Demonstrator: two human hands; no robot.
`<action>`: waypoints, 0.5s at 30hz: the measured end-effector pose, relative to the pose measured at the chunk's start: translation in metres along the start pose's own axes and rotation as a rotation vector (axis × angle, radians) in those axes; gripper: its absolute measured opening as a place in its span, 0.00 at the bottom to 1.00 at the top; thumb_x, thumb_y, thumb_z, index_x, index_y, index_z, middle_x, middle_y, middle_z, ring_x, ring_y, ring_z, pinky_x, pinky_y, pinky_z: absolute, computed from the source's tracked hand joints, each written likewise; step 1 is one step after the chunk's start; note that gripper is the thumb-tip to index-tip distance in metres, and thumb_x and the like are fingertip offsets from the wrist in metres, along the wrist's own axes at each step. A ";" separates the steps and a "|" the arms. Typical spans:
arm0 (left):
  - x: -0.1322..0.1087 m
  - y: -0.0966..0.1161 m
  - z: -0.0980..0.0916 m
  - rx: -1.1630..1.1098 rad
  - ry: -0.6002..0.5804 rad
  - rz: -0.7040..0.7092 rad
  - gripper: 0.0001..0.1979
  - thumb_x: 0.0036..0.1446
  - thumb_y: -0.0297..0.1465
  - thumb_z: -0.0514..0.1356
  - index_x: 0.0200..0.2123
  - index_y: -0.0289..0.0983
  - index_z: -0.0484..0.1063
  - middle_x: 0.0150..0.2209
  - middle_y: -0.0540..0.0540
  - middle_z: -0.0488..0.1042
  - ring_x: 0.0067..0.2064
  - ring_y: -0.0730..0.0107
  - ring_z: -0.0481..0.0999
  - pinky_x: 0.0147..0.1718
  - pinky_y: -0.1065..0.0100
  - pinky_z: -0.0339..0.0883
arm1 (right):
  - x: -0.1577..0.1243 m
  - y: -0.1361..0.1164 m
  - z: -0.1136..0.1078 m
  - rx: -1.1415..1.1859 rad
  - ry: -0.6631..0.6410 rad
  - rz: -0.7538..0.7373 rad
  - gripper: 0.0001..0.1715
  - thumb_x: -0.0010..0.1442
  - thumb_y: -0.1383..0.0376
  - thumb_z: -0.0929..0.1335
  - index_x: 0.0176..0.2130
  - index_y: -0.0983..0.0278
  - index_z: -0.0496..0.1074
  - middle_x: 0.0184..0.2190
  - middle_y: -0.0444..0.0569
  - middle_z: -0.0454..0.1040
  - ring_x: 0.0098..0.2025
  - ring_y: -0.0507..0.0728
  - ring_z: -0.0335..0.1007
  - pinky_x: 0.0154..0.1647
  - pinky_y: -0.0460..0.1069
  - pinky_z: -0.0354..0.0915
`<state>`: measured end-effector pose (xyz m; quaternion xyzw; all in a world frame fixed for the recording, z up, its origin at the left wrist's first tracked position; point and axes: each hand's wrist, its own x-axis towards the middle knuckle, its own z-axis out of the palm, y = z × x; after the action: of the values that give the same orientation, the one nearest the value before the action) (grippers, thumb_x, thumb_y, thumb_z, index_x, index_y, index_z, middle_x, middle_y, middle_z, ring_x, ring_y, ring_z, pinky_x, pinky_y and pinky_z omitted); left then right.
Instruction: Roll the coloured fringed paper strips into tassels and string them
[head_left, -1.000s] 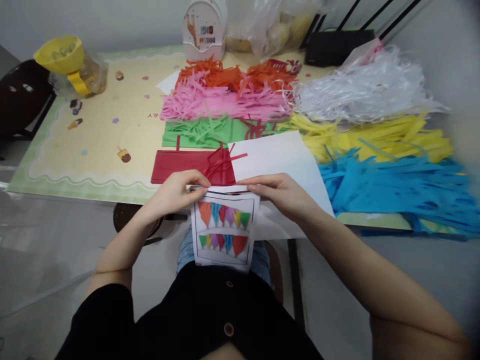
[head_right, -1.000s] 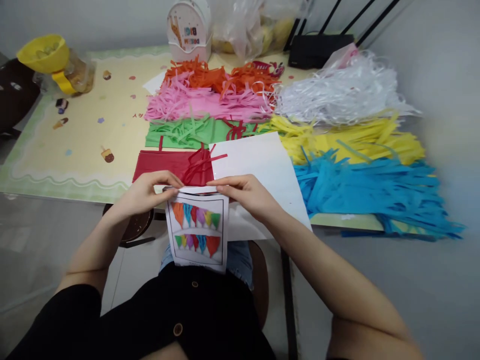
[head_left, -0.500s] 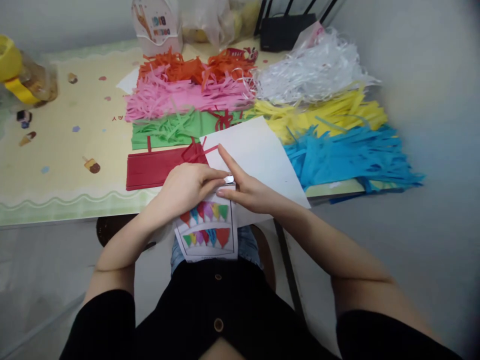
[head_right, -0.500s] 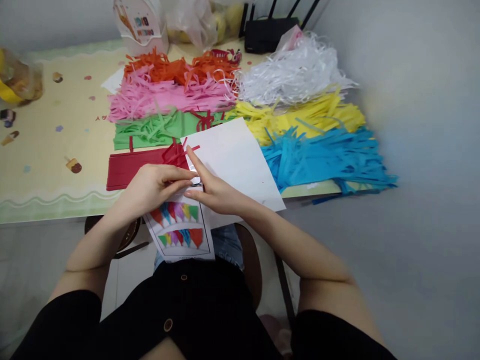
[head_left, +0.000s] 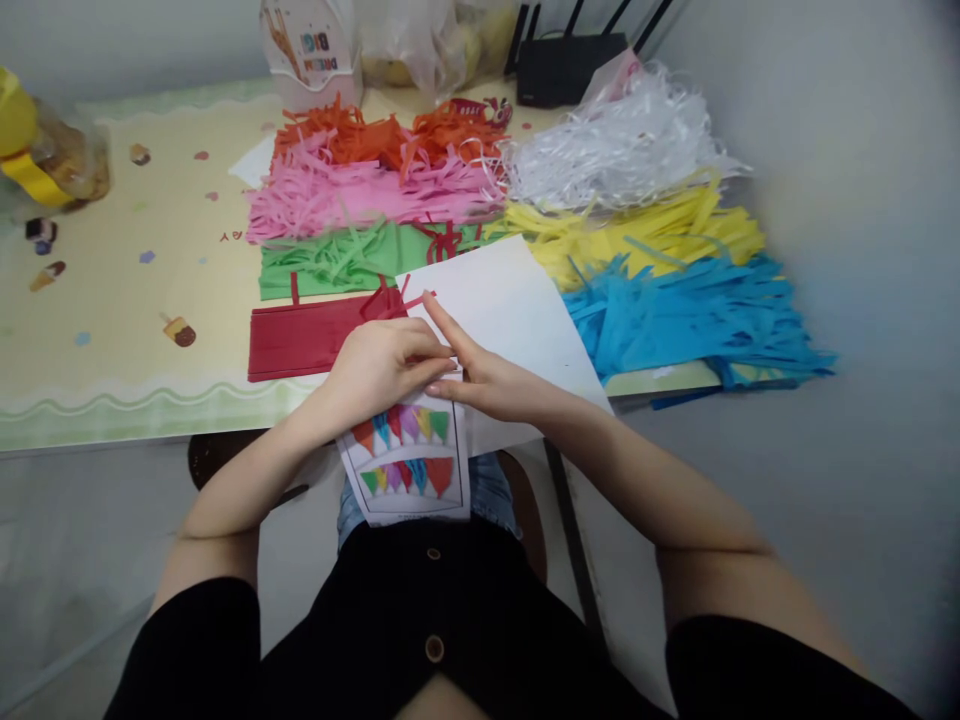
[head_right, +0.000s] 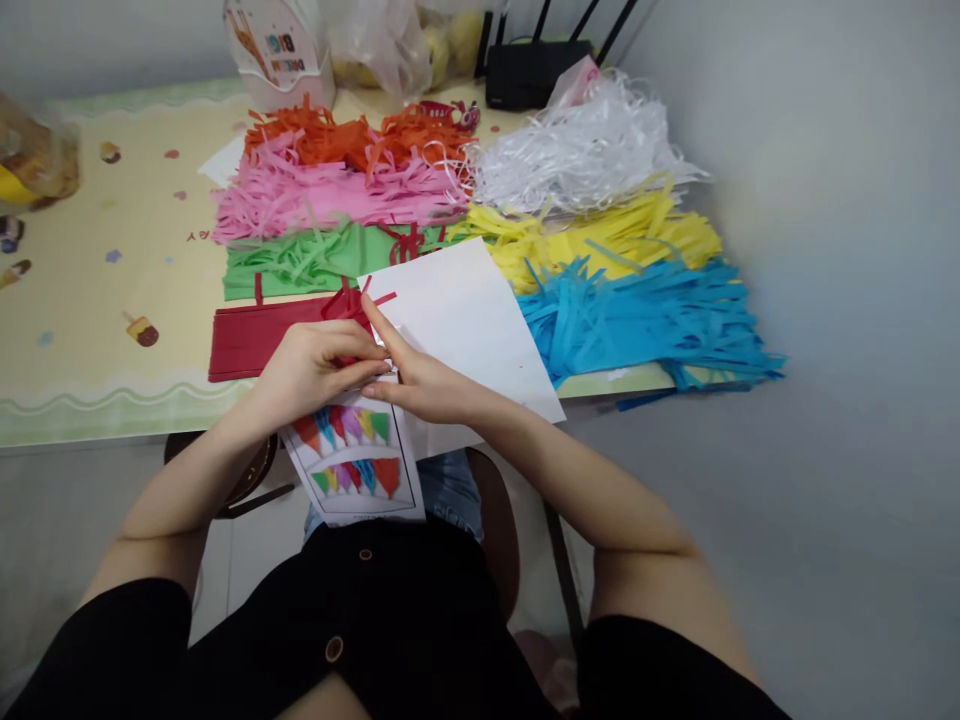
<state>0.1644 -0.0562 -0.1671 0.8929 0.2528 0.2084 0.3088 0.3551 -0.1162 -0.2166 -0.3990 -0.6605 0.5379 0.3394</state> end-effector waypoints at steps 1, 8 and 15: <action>0.000 -0.001 0.000 0.010 -0.004 0.009 0.08 0.64 0.30 0.66 0.33 0.36 0.84 0.34 0.45 0.83 0.36 0.68 0.81 0.35 0.70 0.70 | 0.001 -0.001 0.000 0.015 0.000 0.003 0.69 0.63 0.45 0.73 0.79 0.56 0.27 0.81 0.47 0.24 0.81 0.65 0.19 0.81 0.62 0.40; -0.010 -0.003 -0.003 0.113 -0.070 0.109 0.12 0.69 0.32 0.60 0.41 0.37 0.84 0.42 0.42 0.84 0.42 0.66 0.84 0.39 0.69 0.74 | 0.001 -0.001 0.007 0.105 0.025 0.053 0.74 0.61 0.42 0.73 0.78 0.56 0.22 0.80 0.47 0.18 0.81 0.63 0.15 0.81 0.62 0.34; -0.013 -0.002 0.001 0.119 -0.023 0.021 0.11 0.69 0.31 0.60 0.44 0.38 0.84 0.44 0.44 0.86 0.46 0.64 0.85 0.44 0.68 0.76 | 0.000 -0.002 0.016 0.114 0.114 0.093 0.76 0.56 0.38 0.75 0.79 0.54 0.27 0.80 0.46 0.20 0.80 0.66 0.11 0.80 0.65 0.31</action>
<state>0.1535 -0.0625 -0.1719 0.9146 0.2519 0.1861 0.2556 0.3407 -0.1235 -0.2173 -0.4395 -0.5892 0.5661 0.3731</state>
